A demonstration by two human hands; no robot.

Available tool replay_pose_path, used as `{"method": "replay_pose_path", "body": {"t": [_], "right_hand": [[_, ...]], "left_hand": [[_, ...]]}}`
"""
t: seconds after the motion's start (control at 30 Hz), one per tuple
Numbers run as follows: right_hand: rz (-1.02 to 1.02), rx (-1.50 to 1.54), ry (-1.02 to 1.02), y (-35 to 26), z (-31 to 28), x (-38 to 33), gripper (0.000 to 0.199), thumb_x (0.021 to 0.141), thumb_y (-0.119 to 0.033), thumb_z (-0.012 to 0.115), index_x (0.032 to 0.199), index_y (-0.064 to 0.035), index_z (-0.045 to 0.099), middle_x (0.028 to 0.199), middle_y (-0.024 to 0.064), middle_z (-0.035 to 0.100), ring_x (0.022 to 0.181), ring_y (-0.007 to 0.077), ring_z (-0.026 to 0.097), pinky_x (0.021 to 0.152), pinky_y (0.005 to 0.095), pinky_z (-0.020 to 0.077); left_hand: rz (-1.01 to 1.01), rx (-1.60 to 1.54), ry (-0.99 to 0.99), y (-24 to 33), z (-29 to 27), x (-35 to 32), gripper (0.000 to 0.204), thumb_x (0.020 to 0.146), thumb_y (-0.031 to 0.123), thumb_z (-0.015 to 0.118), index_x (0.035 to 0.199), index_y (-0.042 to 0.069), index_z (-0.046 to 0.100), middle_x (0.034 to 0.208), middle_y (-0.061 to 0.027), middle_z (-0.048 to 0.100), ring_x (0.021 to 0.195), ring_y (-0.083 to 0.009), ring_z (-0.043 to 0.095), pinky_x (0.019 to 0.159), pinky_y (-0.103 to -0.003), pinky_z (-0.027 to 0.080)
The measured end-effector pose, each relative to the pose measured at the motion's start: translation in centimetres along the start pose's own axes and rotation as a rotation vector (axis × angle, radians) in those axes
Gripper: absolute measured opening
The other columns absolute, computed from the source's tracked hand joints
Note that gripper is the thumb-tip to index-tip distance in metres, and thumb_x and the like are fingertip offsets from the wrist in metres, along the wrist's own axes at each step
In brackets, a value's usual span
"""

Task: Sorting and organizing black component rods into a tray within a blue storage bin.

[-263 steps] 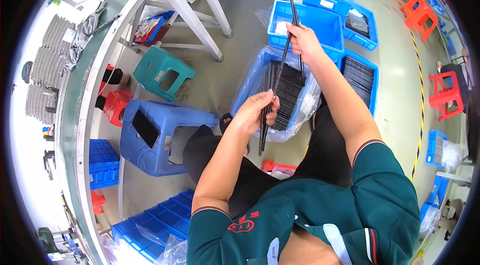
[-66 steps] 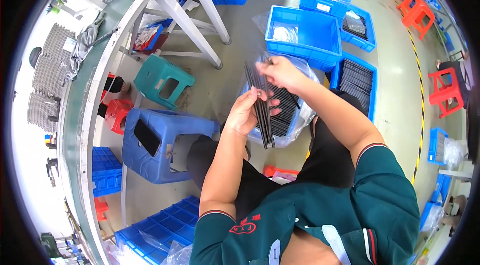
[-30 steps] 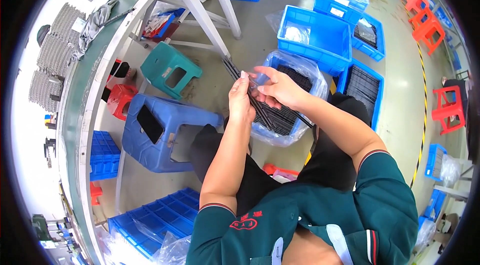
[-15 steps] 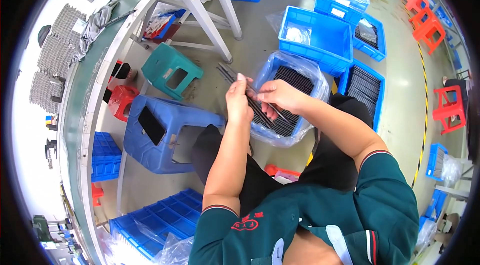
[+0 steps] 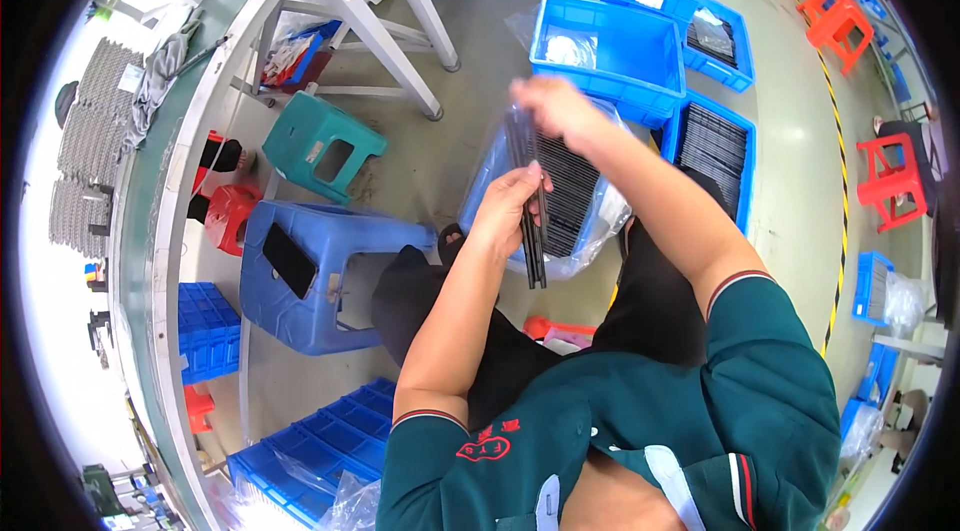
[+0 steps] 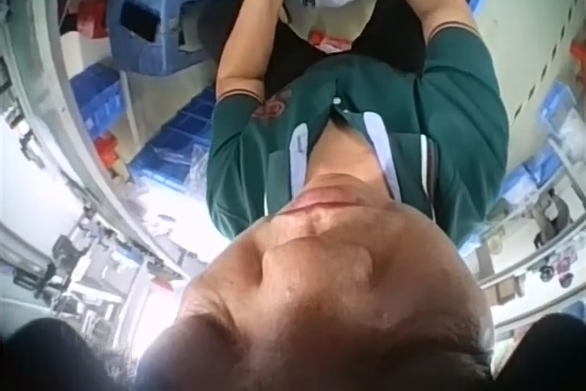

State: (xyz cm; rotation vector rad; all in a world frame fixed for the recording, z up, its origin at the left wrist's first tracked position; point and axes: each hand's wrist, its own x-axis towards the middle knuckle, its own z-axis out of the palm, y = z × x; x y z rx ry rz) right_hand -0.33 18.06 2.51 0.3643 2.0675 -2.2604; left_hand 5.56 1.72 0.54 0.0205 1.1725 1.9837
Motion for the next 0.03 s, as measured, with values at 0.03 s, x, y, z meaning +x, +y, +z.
{"method": "replay_pose_path", "body": {"t": [0.03], "right_hand": [[-0.105, -0.081, 0.07, -0.39, -2.14, 1.73, 0.028, 0.084, -0.036, 0.061, 0.082, -0.0085, 0.057, 0.061, -0.0007, 0.048, 0.043, 0.0095, 0.038, 0.037, 0.0265, 0.0273]], "left_hand": [[-0.049, 0.008, -0.062, -0.36, -0.12, 0.08, 0.033, 0.091, 0.035, 0.054, 0.08, 0.004, 0.054, 0.059, -0.0004, 0.044, 0.053, -0.0107, 0.043, 0.046, -0.026, 0.036]]}}
